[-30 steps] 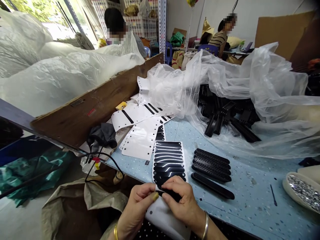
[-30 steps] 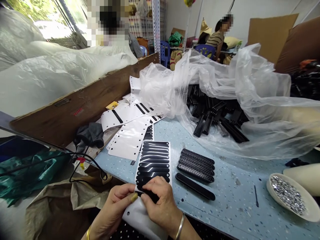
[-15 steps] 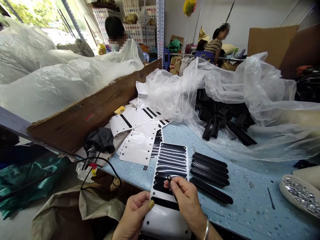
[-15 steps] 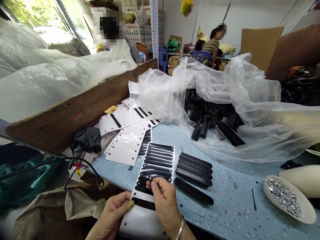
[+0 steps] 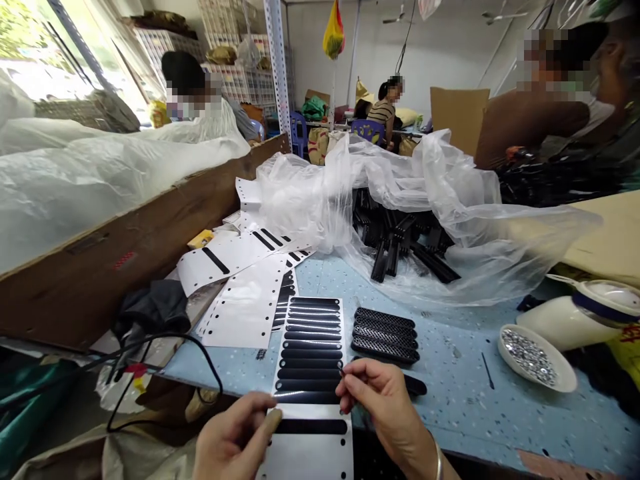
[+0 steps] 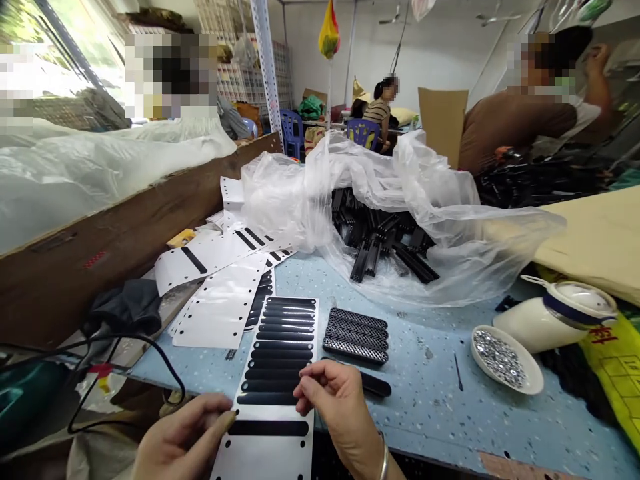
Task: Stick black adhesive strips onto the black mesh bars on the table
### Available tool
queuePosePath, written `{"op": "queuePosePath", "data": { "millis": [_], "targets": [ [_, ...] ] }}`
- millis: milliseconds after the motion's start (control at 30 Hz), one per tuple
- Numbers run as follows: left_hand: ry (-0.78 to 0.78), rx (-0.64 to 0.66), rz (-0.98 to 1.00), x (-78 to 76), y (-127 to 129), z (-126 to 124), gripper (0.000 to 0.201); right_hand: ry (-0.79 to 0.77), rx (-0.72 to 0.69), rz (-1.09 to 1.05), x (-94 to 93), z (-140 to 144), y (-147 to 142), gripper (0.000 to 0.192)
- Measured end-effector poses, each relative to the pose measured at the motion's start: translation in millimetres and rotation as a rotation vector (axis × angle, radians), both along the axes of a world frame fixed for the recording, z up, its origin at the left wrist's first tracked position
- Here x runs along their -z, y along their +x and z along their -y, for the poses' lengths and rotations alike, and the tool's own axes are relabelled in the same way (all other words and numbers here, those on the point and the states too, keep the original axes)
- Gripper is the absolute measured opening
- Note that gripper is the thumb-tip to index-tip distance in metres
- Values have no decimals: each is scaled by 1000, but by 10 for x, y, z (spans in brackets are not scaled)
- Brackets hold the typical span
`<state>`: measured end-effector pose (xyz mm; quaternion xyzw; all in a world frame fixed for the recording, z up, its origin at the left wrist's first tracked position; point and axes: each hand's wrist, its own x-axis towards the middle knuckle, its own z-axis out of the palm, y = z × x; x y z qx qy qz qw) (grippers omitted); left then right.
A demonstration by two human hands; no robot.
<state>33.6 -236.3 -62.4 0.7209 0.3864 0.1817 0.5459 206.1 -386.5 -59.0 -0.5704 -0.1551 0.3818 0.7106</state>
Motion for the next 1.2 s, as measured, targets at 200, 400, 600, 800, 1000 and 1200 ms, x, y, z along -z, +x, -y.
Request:
{"op": "queuePosePath", "data": {
  "millis": [200,400,600,800,1000,1200],
  "targets": [
    [-405,269,132,-306,558,251,28,-59,122,863,-9,166,-126,10],
    [-413,281,165,-336,654,288,17,-23,146,1192,-26,182,-159,16],
    [-518,248,228,-246,621,297,14,7,104,1177,23,170,-206,18],
    [-703,292,257,-204,616,284,9,15,26,1268,19,174,-222,16],
    [-549,352,120,-261,657,294,9,-73,-76,1425,77,196,-218,21],
    [-329,369,40,-168,662,327,7,-126,-107,1499,180,166,-224,25]
  ]
}}
